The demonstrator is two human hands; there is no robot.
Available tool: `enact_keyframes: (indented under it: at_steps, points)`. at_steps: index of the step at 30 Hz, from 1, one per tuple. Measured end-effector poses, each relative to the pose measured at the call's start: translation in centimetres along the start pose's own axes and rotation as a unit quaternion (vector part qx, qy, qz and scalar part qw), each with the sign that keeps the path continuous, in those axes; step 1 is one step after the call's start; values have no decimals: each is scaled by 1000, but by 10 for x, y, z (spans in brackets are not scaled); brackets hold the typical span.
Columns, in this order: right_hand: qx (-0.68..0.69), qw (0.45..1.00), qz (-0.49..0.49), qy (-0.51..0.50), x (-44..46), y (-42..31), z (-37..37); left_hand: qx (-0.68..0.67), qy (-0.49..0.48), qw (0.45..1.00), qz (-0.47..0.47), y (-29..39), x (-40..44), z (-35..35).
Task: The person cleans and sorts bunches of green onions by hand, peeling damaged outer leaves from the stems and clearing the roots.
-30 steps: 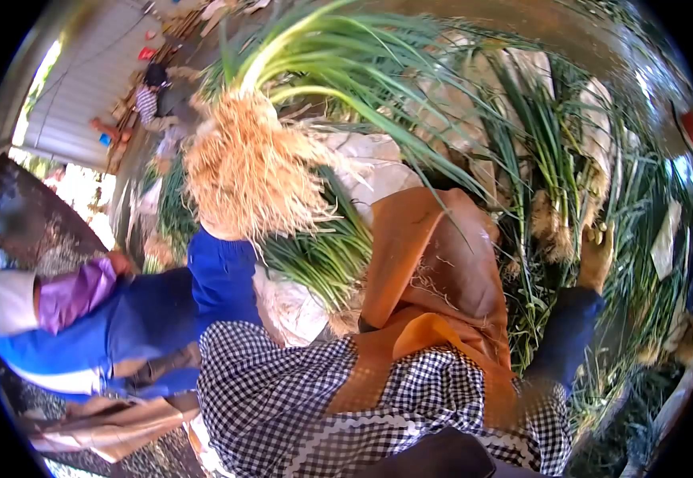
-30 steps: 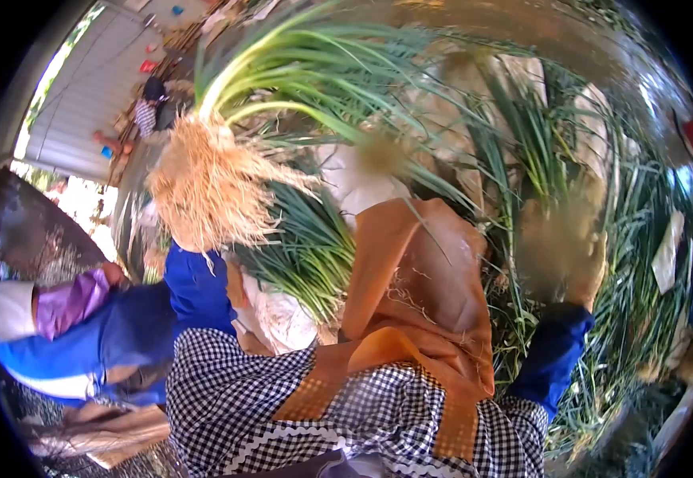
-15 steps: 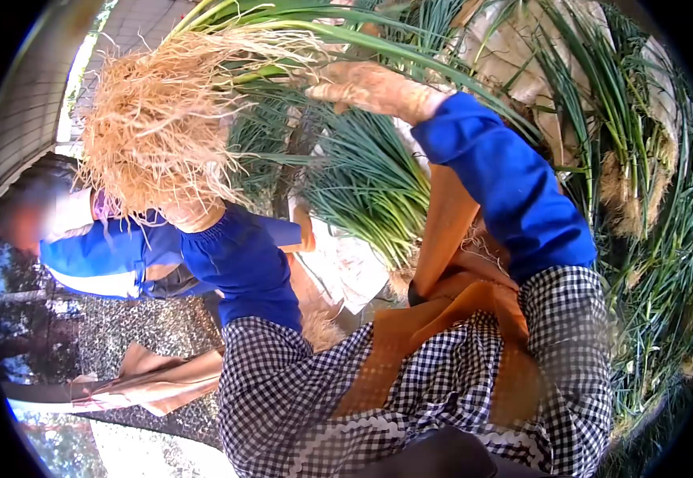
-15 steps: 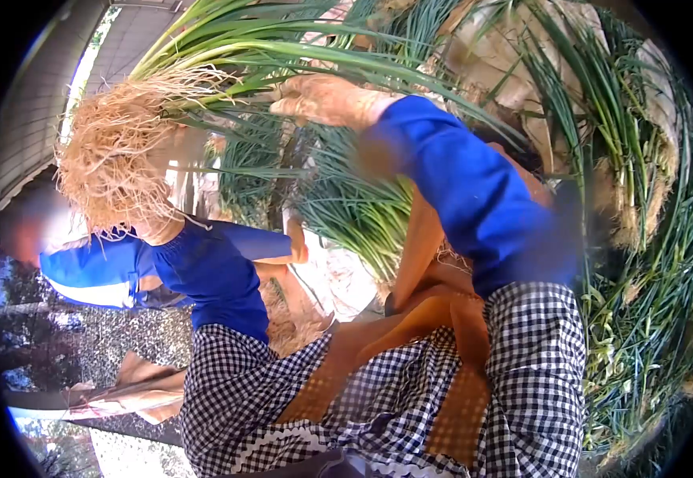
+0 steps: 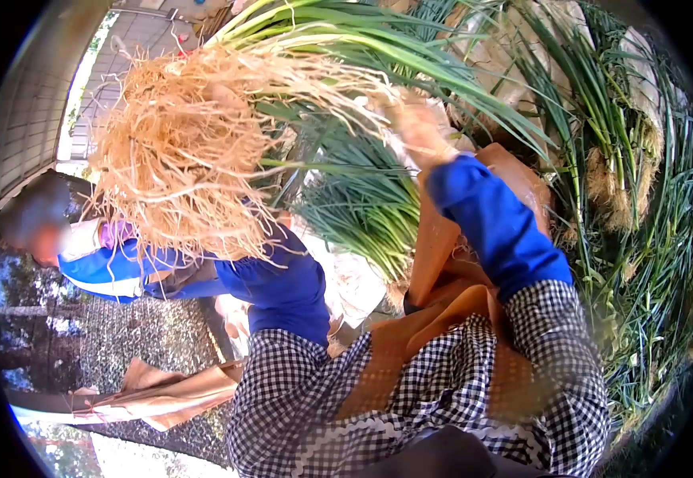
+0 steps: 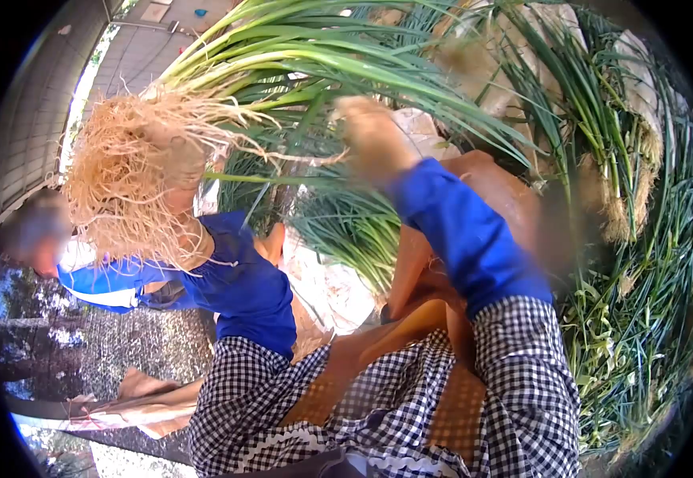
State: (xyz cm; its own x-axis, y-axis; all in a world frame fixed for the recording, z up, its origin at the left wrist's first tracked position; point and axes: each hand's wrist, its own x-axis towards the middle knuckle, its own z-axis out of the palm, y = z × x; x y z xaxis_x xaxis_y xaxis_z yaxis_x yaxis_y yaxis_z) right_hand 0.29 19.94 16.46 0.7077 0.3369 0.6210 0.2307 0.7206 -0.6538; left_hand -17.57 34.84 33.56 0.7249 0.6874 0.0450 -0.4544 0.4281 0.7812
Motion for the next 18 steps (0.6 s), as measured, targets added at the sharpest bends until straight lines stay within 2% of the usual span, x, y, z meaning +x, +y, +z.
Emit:
enact_keyframes:
  at_steps: [2,5,6,8,9,11,13,14,15,17,18]
  points:
    - [-150,982,90,79,5,-22,-24,-6,-5,1000,-1,-6,7,0]
    - [75,991,108,13,28,-23,-10,-4,-5,1000,-10,-14,10,-1]
    - [-62,994,85,6,31,-16,-2,-6,-4,1000,-10,-17,10,-1]
    - [-171,971,166,-21,58,5,20,-7,0,1000,-8,-17,9,-3]
    - [-143,951,270,-39,84,22,32,-7,3,1000,-9,-19,8,-6]
    - [-127,955,208,-171,97,24,34,-7,12,1000,-6,-19,5,-11]
    - [100,954,274,-63,80,-1,27,-8,21,1000,-7,-20,1,-19]
    - [98,953,279,-68,67,-11,12,-11,24,1000,-5,-20,0,-23]
    - [24,960,279,-29,55,-20,-13,-13,28,1000,-4,-19,1,-28]
    - [-63,948,311,-16,29,-10,-86,-18,29,999,4,-15,-1,-38]
    - [-73,934,348,-43,15,1,-134,-23,30,999,8,-11,-1,-44]
